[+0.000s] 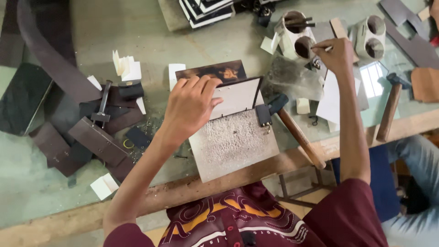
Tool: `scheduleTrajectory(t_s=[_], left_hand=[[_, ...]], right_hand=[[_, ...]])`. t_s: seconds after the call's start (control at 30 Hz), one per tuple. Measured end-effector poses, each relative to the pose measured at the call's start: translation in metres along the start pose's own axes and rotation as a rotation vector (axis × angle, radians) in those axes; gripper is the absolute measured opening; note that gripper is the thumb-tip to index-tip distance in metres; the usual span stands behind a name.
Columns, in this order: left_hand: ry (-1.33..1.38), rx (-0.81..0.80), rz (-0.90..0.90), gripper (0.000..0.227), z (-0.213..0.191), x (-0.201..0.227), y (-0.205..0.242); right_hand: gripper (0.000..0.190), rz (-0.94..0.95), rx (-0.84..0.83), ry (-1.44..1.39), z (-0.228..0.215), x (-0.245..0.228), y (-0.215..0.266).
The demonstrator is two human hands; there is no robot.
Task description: The person attaches a black leather strap with a brass clasp to a photo-covered diary using a hammer and metal fasteners. They position the strap, insert fasteners, and hammer them into place, then inspect the finished assembly.
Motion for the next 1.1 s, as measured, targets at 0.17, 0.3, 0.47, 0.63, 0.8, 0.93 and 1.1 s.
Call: scheduleTrajectory(t_s=[0.17, 0.3, 0.47, 0.63, 0.8, 0.93, 1.1], left_hand=[[-0.008, 0.071, 0.048, 0.044, -0.005, 0.003, -0.002], [-0.008, 0.034, 0.037, 0.043, -0.001, 0.002, -0.003], [-0.008, 0.036, 0.031, 0.044, -0.005, 0.004, -0.003], [0.024, 0.060, 0.048, 0.044, -0.005, 0.004, -0.002], [0.021, 0.053, 0.031, 0.042, -0.002, 0.002, -0.003], [0.036, 0.021, 0.023, 0.039, -0.004, 0.003, -0.002], [0.018, 0.039, 0.034, 0.040, -0.008, 0.007, -0.004]], right_hand=[[0.011, -0.032, 0.055, 0.176, -0.001, 0.004, -0.004], [0.018, -0.126, 0.210, 0.312, -0.004, -0.006, -0.003], [0.012, -0.231, 0.222, 0.342, -0.005, -0.042, -0.006], [0.014, -0.228, 0.279, 0.015, -0.038, -0.089, 0.012], [0.009, -0.305, 0.293, -0.294, -0.065, -0.176, 0.071], [0.008, -0.548, 0.313, -0.286, -0.066, -0.268, 0.118], [0.021, -0.671, 0.319, -0.219, -0.066, -0.336, 0.124]])
Point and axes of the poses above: each hand's wrist, its own y-axis away from the middle knuckle, its own z-axis out of the palm, x = y × z, the point moved 8 cm from there along -y, towards the middle knuckle, and after that the axes turned 9 degrees about y, right-handed, at the moved point
